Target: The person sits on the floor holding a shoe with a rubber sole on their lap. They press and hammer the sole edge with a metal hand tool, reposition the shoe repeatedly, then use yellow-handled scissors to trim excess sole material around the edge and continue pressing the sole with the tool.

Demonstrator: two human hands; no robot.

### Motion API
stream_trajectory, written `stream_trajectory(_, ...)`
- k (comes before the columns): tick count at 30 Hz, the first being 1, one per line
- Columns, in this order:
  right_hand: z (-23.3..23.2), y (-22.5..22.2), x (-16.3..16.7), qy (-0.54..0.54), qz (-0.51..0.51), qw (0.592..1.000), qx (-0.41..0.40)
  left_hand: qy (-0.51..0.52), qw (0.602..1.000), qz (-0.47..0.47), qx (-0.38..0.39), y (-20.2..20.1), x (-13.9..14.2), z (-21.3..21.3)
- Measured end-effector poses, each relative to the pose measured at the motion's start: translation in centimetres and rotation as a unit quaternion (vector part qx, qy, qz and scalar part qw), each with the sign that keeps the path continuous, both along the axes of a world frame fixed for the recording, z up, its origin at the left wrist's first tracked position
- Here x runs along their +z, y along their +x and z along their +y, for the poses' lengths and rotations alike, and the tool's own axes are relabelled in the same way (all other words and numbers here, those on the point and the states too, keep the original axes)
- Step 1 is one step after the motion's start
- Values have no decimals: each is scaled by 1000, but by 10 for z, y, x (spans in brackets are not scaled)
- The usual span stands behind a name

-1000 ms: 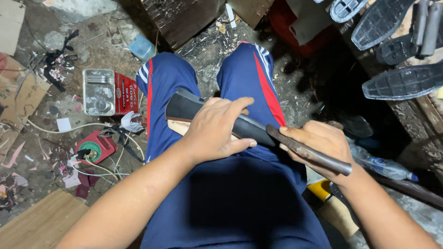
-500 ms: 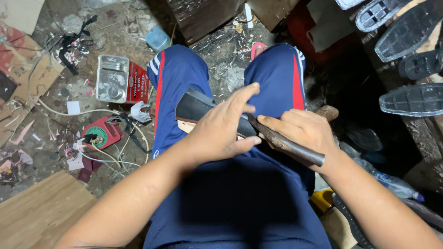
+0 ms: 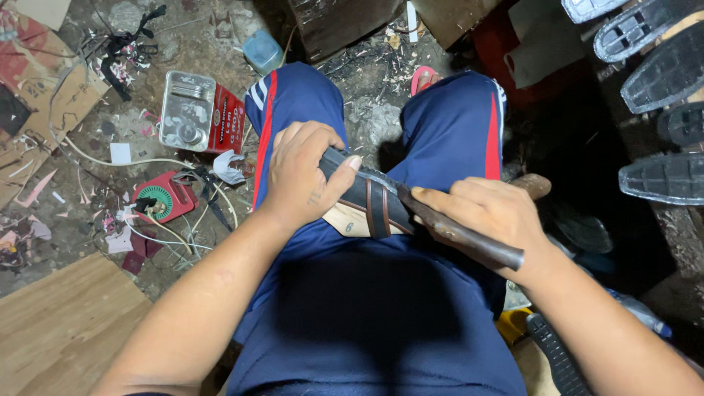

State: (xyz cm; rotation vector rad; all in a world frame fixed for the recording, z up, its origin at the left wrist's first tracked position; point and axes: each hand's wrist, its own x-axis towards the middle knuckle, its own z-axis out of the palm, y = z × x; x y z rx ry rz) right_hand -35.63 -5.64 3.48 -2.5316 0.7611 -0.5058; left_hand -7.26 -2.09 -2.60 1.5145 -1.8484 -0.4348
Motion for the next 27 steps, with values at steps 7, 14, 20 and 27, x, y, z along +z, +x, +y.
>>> stream_trajectory(7,-1,6,6,22,-26,999,23,-18,1000,4,2,9,7,3)
stream_trajectory(14,3,7,7,29,-26,999,0,-12,1000,17,-5,12,5,0)
stream_trajectory(20,-7,19,4,13,-33,999,27,8,1000,21,-6,12,8,-2)
stream_trajectory(27,10,-8,23,-2,49,999,-9,-1,1000,31,-2,15,5,-3)
